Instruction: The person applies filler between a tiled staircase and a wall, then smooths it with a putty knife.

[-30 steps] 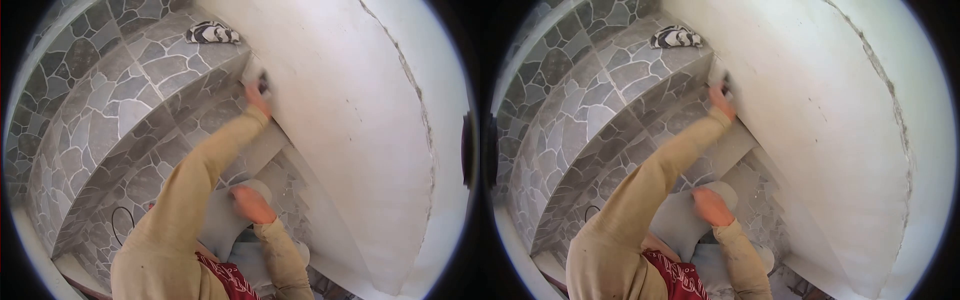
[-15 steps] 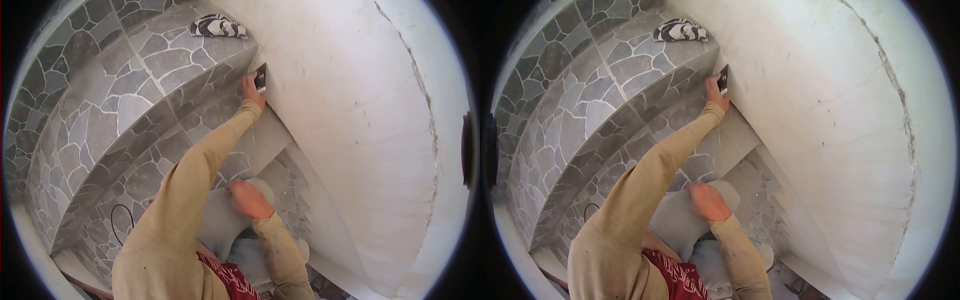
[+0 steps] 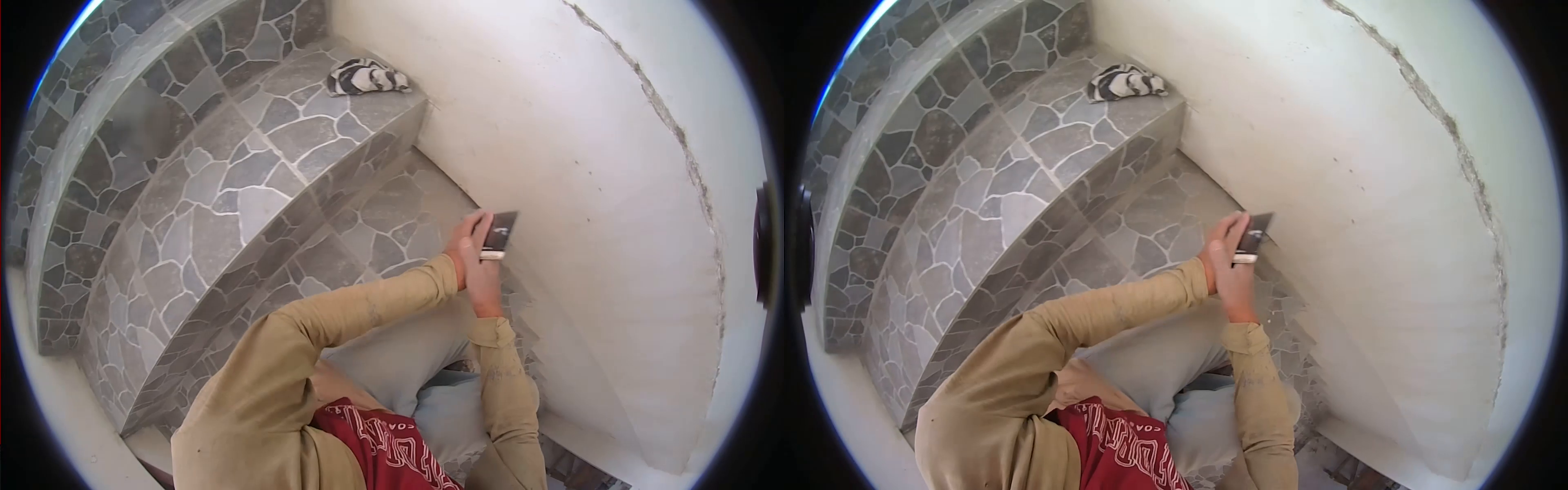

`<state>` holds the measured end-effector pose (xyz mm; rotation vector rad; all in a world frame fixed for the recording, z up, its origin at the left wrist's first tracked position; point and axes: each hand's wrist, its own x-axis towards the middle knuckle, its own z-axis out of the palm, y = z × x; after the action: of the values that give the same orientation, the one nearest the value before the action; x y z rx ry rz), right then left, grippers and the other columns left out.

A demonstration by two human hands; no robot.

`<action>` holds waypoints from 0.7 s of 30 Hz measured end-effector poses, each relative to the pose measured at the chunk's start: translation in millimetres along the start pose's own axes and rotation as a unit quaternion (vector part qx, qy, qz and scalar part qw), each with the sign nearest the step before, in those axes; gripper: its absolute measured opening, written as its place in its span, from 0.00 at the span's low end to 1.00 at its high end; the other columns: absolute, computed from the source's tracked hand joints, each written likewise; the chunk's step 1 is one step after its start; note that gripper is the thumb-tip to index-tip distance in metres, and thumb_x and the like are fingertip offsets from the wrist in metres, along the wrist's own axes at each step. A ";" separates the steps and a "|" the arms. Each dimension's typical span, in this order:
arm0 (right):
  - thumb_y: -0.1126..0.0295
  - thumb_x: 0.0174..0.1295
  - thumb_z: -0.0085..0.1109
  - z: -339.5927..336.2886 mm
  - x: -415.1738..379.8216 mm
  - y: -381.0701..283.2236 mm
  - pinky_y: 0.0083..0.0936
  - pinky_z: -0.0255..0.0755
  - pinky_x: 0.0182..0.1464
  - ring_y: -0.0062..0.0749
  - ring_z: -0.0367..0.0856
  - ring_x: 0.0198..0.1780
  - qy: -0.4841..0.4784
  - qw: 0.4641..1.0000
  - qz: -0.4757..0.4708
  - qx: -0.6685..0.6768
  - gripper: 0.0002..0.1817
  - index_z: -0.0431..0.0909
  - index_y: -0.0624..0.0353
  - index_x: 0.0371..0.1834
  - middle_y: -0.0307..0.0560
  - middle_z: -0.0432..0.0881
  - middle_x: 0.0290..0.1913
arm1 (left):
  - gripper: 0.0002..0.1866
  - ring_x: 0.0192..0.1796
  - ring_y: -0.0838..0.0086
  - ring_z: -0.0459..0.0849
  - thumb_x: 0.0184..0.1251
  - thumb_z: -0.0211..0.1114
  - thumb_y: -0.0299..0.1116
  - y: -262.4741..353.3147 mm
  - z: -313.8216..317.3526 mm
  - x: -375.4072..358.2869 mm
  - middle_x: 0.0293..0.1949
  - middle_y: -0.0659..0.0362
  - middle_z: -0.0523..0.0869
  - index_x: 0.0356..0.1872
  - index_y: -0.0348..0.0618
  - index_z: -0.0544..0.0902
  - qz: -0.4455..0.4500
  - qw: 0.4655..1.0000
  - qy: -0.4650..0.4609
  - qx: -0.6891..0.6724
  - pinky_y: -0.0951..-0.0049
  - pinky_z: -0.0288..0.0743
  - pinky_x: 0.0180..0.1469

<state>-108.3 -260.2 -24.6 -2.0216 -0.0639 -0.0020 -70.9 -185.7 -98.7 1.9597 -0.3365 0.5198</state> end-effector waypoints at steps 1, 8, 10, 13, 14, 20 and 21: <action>0.55 0.73 0.60 5.3 3.2 8.8 0.31 0.74 0.60 0.31 0.78 0.60 0.039 0.989 0.054 0.133 0.30 0.71 0.66 0.69 0.48 0.80 0.59 | 0.43 0.70 0.41 0.68 0.58 0.67 0.28 0.9 -15.2 0.9 0.72 0.38 0.63 0.76 0.34 0.59 0.048 0.995 -0.083 0.010 0.54 0.64 0.73; 0.60 0.71 0.63 -12.5 9.7 -4.7 0.22 0.83 0.28 0.26 0.86 0.39 0.012 0.959 0.138 0.247 0.19 0.77 0.61 0.58 0.43 0.84 0.46 | 0.14 0.50 0.59 0.88 0.58 0.68 0.30 -11.5 -189.4 137.8 0.43 0.50 0.90 0.47 0.42 0.88 0.093 0.977 -0.193 -0.011 0.61 0.81 0.55; 0.61 0.69 0.65 -11.7 7.5 -7.5 0.22 0.83 0.30 0.27 0.86 0.38 -0.061 0.971 0.136 0.189 0.19 0.77 0.61 0.56 0.43 0.84 0.46 | 0.19 0.54 0.55 0.85 0.59 0.71 0.36 -77.8 -234.8 208.4 0.48 0.50 0.87 0.51 0.46 0.87 0.165 0.964 -0.021 0.205 0.60 0.78 0.60; 0.62 0.68 0.67 9.7 24.7 -16.7 0.24 0.82 0.30 0.30 0.87 0.36 -0.029 0.979 0.107 0.171 0.19 0.77 0.63 0.55 0.45 0.85 0.44 | 0.26 0.61 0.49 0.80 0.63 0.70 0.49 -172.4 -286.5 243.3 0.61 0.47 0.79 0.60 0.53 0.84 0.091 0.906 -0.084 0.405 0.56 0.74 0.63; 0.63 0.68 0.67 14.8 30.4 -10.1 0.27 0.81 0.31 0.33 0.87 0.35 -0.009 0.982 0.102 0.162 0.19 0.78 0.64 0.54 0.48 0.86 0.45 | 0.26 0.61 0.49 0.80 0.63 0.70 0.49 -179.7 -279.7 240.6 0.61 0.47 0.79 0.60 0.53 0.84 0.083 0.911 -0.090 0.394 0.56 0.74 0.63; 0.65 0.66 0.67 39.4 115.8 36.3 0.37 0.78 0.40 0.54 0.87 0.34 0.160 0.978 -0.065 -0.115 0.15 0.84 0.70 0.42 0.62 0.88 0.37 | 0.30 0.60 0.50 0.79 0.63 0.71 0.57 -213.2 -260.0 284.1 0.56 0.46 0.79 0.58 0.49 0.81 0.065 0.907 -0.037 0.415 0.56 0.73 0.62; 0.62 0.66 0.67 43.5 126.6 47.8 0.39 0.78 0.39 0.55 0.87 0.34 0.174 0.976 -0.064 -0.114 0.17 0.85 0.69 0.40 0.61 0.87 0.31 | 0.28 0.57 0.48 0.79 0.61 0.70 0.57 -225.6 -259.6 295.2 0.53 0.45 0.79 0.54 0.48 0.82 0.097 0.920 -0.042 0.377 0.53 0.73 0.60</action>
<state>19.2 -236.3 -82.8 -2.2127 0.0315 -0.4635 233.0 143.9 -31.7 2.7191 -0.4274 0.7752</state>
